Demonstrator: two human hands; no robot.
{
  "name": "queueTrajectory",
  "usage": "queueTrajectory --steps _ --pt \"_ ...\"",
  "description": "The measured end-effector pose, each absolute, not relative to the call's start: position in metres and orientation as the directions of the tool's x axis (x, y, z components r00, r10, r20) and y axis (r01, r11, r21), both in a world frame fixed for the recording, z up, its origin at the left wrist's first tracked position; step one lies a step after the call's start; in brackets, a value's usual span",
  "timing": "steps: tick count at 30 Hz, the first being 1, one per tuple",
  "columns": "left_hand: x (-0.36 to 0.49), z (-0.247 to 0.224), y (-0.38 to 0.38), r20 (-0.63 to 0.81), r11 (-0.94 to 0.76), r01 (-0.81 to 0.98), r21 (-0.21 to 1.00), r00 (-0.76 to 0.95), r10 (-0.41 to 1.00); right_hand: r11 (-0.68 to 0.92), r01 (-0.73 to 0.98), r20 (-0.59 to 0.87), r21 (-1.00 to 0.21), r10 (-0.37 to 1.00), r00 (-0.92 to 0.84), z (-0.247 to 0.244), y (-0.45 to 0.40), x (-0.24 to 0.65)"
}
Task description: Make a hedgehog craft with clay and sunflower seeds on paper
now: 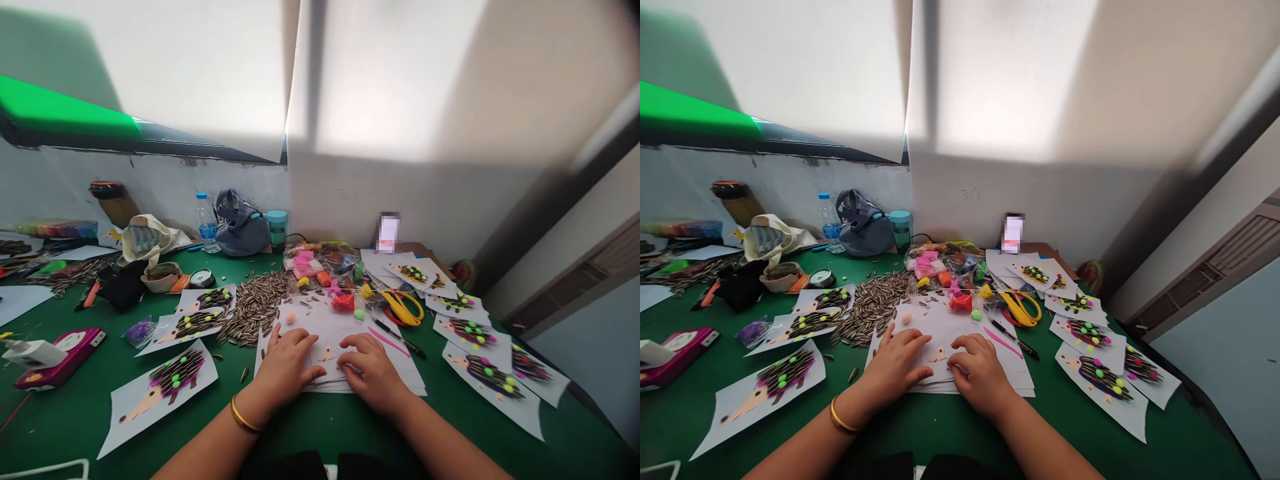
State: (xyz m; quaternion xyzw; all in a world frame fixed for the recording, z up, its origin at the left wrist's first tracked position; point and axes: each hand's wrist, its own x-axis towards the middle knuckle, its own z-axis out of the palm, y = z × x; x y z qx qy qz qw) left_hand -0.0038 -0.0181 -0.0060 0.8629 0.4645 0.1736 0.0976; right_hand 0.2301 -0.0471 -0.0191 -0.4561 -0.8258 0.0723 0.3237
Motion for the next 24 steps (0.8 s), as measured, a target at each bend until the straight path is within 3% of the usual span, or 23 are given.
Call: queueTrajectory --steps 6,16,20,24 --pt "0.004 -0.003 -0.018 0.276 -0.570 0.768 0.292 0.503 0.819 0.551 0.686 0.510 -0.475 0.808 -0.296 -0.020 -0.043 0.235" --pt "0.040 0.005 -0.021 0.197 -0.709 0.664 0.237 0.682 0.704 0.471 0.669 0.518 -0.575 0.843 -0.149 -0.024 -0.033 0.240" --pt "0.041 0.001 -0.015 0.194 -0.726 0.647 0.234 0.701 0.686 0.501 0.692 0.538 -0.520 0.821 -0.191 -0.021 -0.026 0.242" --pt "0.040 -0.005 -0.013 0.237 -0.778 0.616 0.125 0.743 0.626 0.509 0.762 0.549 -0.400 0.799 -0.245 -0.011 -0.004 0.246"
